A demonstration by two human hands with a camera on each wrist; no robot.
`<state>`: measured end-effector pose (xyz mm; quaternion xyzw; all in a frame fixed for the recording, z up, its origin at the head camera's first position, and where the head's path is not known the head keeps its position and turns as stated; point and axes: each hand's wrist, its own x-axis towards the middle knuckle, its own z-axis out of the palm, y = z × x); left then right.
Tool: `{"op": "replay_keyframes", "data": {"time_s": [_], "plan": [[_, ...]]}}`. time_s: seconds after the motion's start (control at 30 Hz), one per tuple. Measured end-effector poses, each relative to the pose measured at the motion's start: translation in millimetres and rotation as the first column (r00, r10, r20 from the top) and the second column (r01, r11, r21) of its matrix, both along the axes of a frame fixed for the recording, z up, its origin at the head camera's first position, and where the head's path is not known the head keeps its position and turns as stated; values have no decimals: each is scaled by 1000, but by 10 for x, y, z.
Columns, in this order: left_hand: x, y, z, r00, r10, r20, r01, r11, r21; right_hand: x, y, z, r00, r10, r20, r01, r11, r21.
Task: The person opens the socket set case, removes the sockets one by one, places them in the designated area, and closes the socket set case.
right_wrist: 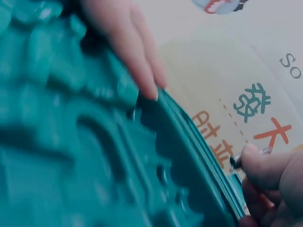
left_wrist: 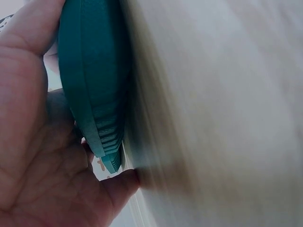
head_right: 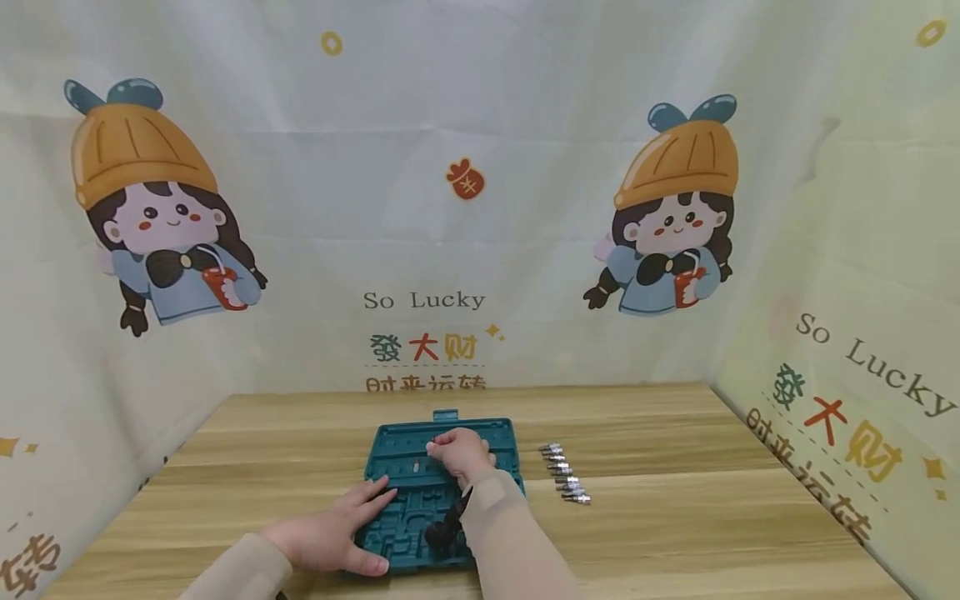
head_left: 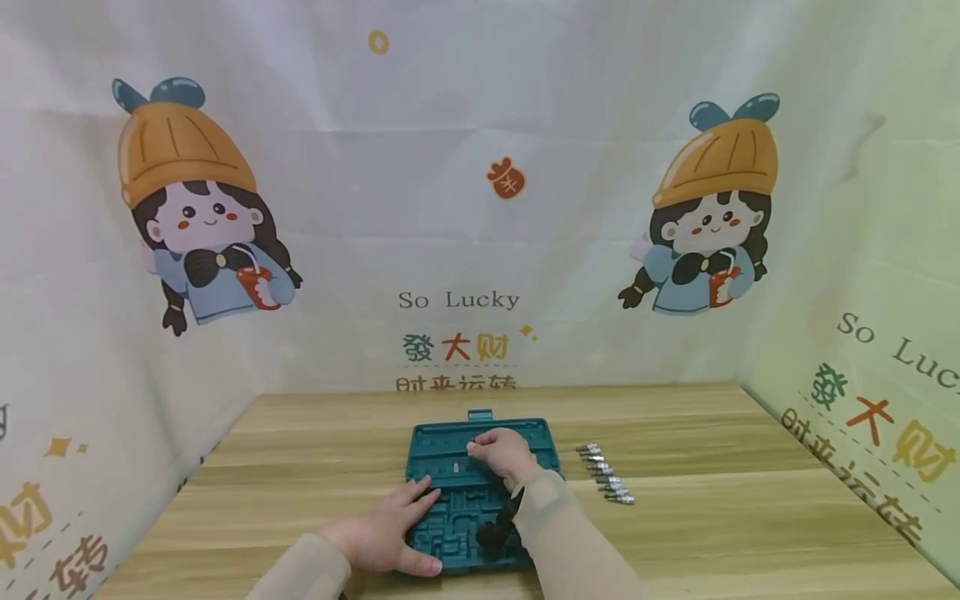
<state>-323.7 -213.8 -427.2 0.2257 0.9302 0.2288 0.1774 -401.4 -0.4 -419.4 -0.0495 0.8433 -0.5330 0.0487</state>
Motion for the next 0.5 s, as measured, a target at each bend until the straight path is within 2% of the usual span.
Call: {"op": "replay_keyframes", "data": {"time_s": [0.1, 0.17, 0.5], "plan": [[57, 28, 76, 1000, 8, 4, -8, 1000, -10, -23, 64, 10, 995, 101, 1, -101, 990, -101], [101, 58, 134, 1000, 22, 14, -22, 1000, -23, -34, 119, 18, 990, 144, 6, -142, 983, -119], [119, 67, 143, 1000, 24, 15, -24, 1000, 0, 2, 491, 146, 975, 220, -33, -222, 971, -84]]}}
